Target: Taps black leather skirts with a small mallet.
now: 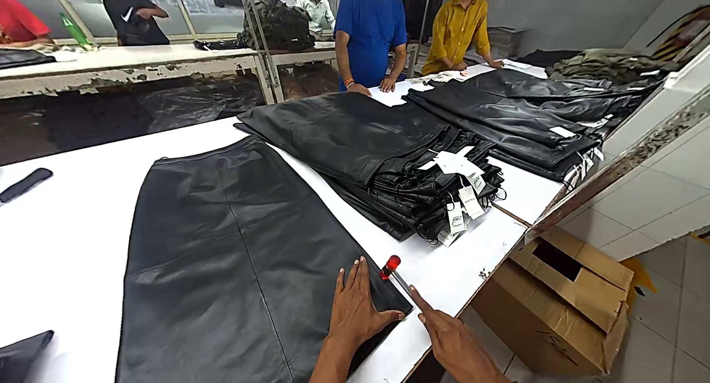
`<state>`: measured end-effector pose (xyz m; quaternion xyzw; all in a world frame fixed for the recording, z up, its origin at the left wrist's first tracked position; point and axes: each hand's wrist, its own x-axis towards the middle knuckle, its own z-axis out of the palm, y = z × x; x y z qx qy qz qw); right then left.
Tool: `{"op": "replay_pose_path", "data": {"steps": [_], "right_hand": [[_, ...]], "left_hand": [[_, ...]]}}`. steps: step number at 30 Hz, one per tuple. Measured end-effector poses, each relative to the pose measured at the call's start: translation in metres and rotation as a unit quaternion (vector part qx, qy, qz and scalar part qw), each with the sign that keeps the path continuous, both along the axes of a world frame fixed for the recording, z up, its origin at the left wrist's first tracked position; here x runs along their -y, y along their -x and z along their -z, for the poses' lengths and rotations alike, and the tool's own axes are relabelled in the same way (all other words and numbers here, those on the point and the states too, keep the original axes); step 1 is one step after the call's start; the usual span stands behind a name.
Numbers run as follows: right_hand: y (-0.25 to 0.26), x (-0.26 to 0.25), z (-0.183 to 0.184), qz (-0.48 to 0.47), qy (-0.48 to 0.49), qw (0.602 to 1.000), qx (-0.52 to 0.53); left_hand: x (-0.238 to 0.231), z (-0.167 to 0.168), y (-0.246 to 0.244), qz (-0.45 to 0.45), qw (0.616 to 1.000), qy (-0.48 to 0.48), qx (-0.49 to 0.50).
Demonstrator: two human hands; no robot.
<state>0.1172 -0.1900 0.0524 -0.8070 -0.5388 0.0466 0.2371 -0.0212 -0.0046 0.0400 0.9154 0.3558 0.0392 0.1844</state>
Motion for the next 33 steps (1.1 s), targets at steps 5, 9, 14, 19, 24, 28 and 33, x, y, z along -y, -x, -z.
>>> {"op": "replay_pose_path", "data": {"steps": [5,9,14,19,24,28,33], "right_hand": [[0.004,-0.014,-0.008,0.008,-0.078,0.997,0.022],[-0.003,-0.021,-0.005,0.0,0.029,1.0,-0.006],[-0.005,-0.041,-0.005,-0.003,0.014,1.0,0.01],[-0.005,-0.064,-0.008,0.006,-0.07,0.997,0.02],[-0.006,-0.085,-0.019,0.004,0.082,0.995,-0.051],[-0.002,-0.102,-0.019,-0.005,0.054,0.998,-0.015],[-0.005,-0.119,-0.019,-0.002,-0.004,1.0,-0.019]], "left_hand": [[-0.002,-0.002,-0.002,-0.006,1.0,0.008,0.0],[-0.001,0.0,-0.002,-0.004,1.0,0.004,0.002],[-0.003,-0.003,-0.003,-0.017,1.0,0.002,-0.001],[-0.005,-0.001,-0.003,-0.029,0.999,-0.025,0.032],[-0.003,0.001,-0.003,-0.03,0.999,-0.007,0.018],[-0.005,-0.001,-0.004,-0.028,0.999,-0.003,0.018],[-0.007,-0.002,-0.004,-0.026,1.0,0.003,0.016]]}}
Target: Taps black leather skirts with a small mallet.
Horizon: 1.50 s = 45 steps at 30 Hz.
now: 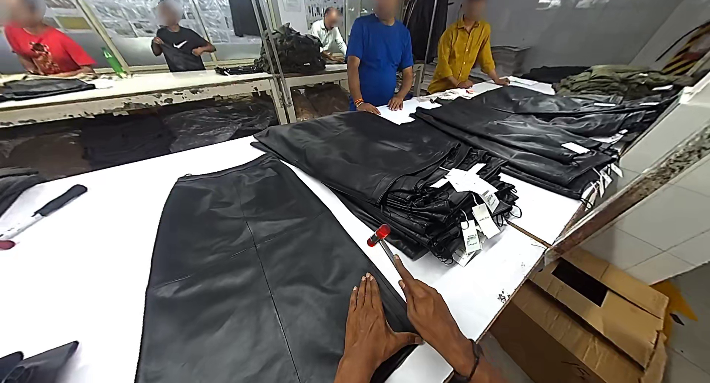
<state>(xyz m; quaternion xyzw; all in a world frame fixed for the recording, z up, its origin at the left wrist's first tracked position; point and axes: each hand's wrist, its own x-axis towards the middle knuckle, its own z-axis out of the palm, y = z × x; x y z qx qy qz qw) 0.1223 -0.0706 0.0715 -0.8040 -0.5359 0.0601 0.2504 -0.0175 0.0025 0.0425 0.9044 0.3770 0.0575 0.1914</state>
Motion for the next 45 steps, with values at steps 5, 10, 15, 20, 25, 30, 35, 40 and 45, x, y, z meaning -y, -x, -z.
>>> {"op": "replay_pose_path", "data": {"steps": [5,10,15,20,25,30,35,40,45], "right_hand": [[-0.008,-0.011,-0.006,-0.009,0.103,0.995,-0.016],[-0.01,-0.016,-0.004,-0.026,0.115,0.993,-0.005],[-0.008,-0.016,0.006,-0.019,-0.007,0.999,0.034],[-0.01,0.0,-0.003,-0.029,0.035,0.999,0.007],[-0.01,0.046,-0.001,-0.03,0.132,0.99,-0.026],[-0.004,0.085,0.008,-0.026,-0.005,0.999,0.036],[0.0,0.113,0.01,-0.007,-0.032,0.999,0.025],[0.002,0.146,0.01,-0.019,0.038,0.999,-0.012],[0.008,0.162,0.0,-0.019,0.003,1.0,-0.009]], "left_hand": [[0.003,0.002,0.001,0.006,1.0,0.0,-0.018],[0.003,0.001,-0.001,0.008,1.0,0.009,-0.023],[0.002,0.0,0.0,0.003,1.0,0.009,-0.017],[0.002,-0.003,0.0,0.011,1.0,0.01,-0.027],[0.004,-0.002,0.0,0.008,0.999,0.016,-0.036],[0.004,-0.004,-0.001,0.006,0.999,0.017,-0.044],[0.003,-0.008,-0.003,0.005,0.998,0.017,-0.053],[0.005,-0.003,-0.002,0.01,0.999,0.0,-0.05],[0.006,-0.003,-0.002,0.006,0.998,0.0,-0.056]]}}
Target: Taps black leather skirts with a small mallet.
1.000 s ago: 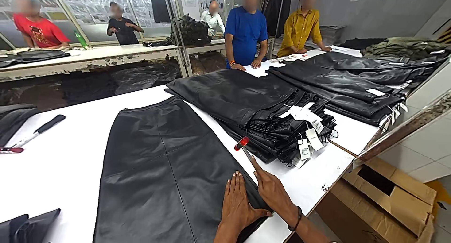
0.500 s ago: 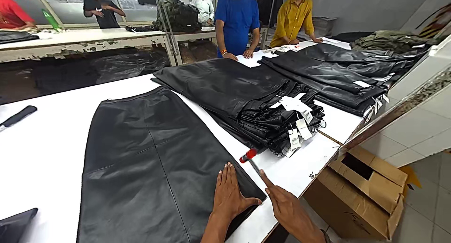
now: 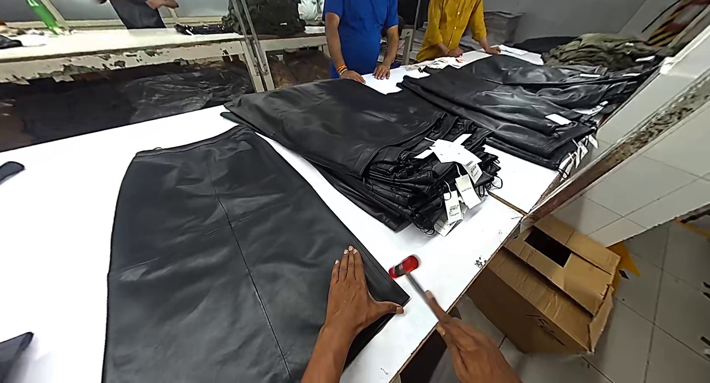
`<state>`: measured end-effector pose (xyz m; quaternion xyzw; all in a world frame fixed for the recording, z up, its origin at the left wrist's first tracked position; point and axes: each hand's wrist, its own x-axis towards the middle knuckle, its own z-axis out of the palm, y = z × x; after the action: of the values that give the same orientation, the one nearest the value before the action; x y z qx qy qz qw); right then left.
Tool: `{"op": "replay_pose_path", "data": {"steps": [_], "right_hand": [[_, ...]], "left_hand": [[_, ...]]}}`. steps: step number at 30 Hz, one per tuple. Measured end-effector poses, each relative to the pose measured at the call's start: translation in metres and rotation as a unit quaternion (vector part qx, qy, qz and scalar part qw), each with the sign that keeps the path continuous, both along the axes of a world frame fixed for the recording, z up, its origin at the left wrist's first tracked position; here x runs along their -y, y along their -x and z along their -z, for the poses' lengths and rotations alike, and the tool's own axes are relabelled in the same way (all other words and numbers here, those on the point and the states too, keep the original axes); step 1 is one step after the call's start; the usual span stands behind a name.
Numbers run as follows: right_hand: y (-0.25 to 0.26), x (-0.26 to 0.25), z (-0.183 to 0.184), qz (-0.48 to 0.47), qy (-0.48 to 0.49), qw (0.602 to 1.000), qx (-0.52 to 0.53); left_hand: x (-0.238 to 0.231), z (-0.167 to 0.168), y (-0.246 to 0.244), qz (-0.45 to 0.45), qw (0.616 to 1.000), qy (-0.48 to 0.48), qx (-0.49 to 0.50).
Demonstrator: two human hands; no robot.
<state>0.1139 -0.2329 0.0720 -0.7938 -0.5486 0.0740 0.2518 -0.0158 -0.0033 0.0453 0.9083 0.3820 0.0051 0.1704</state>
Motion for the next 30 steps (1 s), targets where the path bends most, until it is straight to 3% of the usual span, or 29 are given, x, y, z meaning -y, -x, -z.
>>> {"op": "replay_pose_path", "data": {"steps": [2,6,10,14,18,22,26,30], "right_hand": [[-0.007,0.005,0.005,0.0,0.038,0.999,-0.008],[0.001,0.015,-0.013,0.015,-0.032,0.999,-0.019],[-0.005,0.027,-0.002,0.016,0.049,0.998,-0.033],[0.007,0.036,-0.013,0.038,-0.049,0.998,-0.032],[0.001,0.047,-0.006,0.023,0.049,0.998,-0.034],[0.01,0.043,-0.02,0.036,-0.053,0.997,-0.033],[0.005,0.046,-0.006,0.012,0.074,0.997,-0.025],[0.013,0.043,-0.014,0.031,-0.049,0.998,-0.019]], "left_hand": [[0.0,0.001,-0.001,0.002,1.0,-0.006,0.002],[-0.001,-0.001,-0.001,-0.003,1.0,-0.001,0.012],[0.0,0.003,-0.001,0.004,1.0,-0.022,0.021],[0.0,0.001,0.0,0.0,1.0,-0.018,0.018],[0.0,0.002,-0.001,0.004,0.999,-0.029,0.019],[0.0,0.0,0.0,-0.001,1.0,-0.015,0.007],[0.001,0.002,0.0,0.002,1.0,-0.02,0.015],[0.0,0.001,0.001,-0.001,1.0,-0.009,0.009]]}}
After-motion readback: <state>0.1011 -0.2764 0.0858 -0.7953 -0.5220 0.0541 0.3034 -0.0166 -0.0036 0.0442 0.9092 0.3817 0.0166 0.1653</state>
